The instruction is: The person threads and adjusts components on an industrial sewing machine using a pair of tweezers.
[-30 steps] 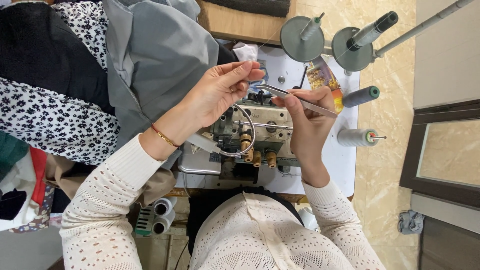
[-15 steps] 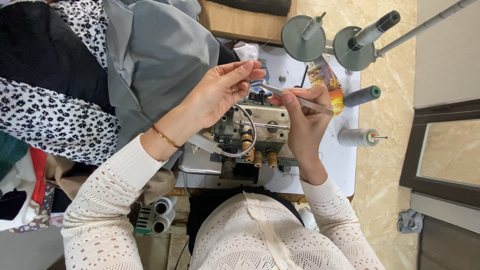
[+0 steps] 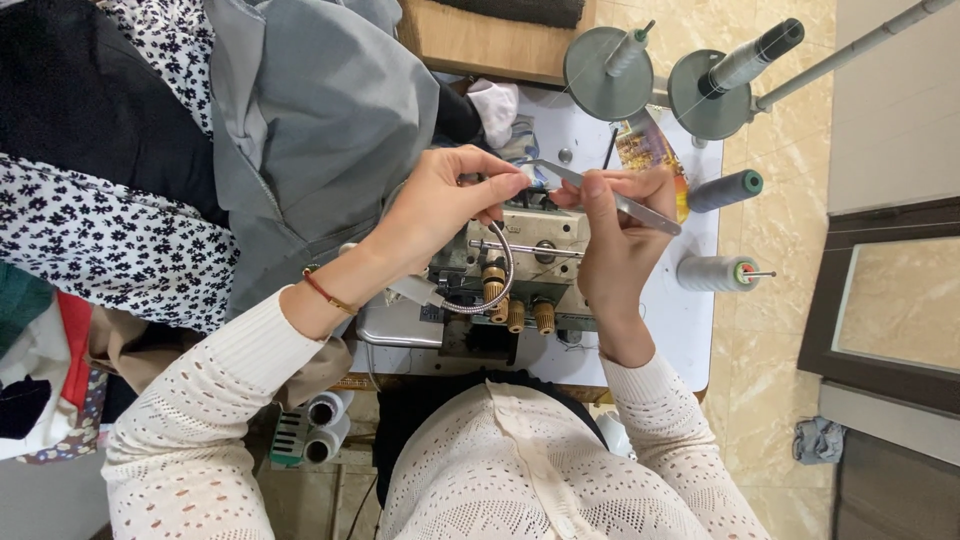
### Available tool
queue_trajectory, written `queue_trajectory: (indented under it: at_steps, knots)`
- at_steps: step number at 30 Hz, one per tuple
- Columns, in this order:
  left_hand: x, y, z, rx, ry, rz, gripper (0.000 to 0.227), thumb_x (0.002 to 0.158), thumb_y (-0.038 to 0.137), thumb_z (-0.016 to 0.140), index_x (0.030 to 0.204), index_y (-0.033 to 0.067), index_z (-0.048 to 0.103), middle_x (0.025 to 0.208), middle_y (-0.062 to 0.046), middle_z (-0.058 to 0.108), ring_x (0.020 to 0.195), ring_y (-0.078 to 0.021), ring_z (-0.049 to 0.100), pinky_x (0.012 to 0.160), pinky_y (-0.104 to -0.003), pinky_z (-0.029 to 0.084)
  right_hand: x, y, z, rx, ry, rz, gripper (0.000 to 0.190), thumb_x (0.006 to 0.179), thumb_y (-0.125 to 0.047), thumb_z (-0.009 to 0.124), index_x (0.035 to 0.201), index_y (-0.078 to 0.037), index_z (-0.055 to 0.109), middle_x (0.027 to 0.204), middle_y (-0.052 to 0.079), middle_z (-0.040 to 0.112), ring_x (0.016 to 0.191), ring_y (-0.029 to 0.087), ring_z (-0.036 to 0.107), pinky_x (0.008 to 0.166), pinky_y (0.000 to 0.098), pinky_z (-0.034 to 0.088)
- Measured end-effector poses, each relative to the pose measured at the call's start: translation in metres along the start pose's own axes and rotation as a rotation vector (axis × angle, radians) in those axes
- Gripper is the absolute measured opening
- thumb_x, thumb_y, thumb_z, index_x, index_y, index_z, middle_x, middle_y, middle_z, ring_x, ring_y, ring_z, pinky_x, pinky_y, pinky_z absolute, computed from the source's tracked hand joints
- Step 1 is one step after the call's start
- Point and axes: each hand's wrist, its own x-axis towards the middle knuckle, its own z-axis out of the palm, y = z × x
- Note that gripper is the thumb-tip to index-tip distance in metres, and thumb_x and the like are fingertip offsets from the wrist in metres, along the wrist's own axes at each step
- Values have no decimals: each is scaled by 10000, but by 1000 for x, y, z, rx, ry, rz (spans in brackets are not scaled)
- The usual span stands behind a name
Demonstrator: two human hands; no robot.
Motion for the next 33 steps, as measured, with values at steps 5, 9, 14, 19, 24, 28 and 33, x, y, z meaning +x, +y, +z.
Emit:
queue_trajectory:
  at_steps: [5,9,14,19,24,28,33]
  knots:
    - [2,-7,8,21,-49,13,269,887,105,774,1089,-71,741,907,-52,592,662,-98,709,602,-203,632,-4,-1,6,-37,16,-60,235,1024,-101,681,955,-28,469,879,275,706,738,335,764,698,436,652]
    - [-6,7,11,65,-104,3,252,883,110,772,1067,-59,753,923,-64,605,693,-104,712,625,-221,641,-4,2,1,-29,26,-68,241,1031,-102,671,949,-33,456,882,274,698,737,332,761,696,439,653]
    - [-33,45,-9,500,-113,286,146,907,94,757,1040,42,784,1004,-120,660,709,-146,704,597,-250,604,-6,9,-19,-34,-40,74,207,1036,-25,651,928,-30,475,848,255,698,708,292,742,685,391,648]
    - [-86,51,-20,747,65,507,111,963,70,736,1071,52,717,1070,-96,650,752,-118,613,746,-221,548,-5,1,-28,-62,-139,299,258,1023,-67,650,893,-110,432,817,136,691,672,247,739,667,330,627]
    - [-124,1,-30,739,303,635,166,942,1,745,1094,33,687,1074,-121,666,924,-191,652,816,-240,545,1,2,-33,-51,-231,431,233,1009,-31,670,899,-79,470,833,157,699,664,233,735,614,282,631]
    - [-139,-8,-19,655,463,691,117,941,1,714,1050,30,686,1048,-127,648,854,-174,629,734,-232,533,7,0,-29,-101,-275,493,243,1002,-12,665,879,-83,467,810,155,705,659,220,724,632,286,637]
    - [-141,-20,-15,635,596,778,87,932,-3,689,1015,21,684,983,-141,650,886,-243,646,804,-336,613,8,-2,-22,-184,-308,518,245,1008,-10,659,863,-70,471,804,154,694,655,202,717,631,277,635]
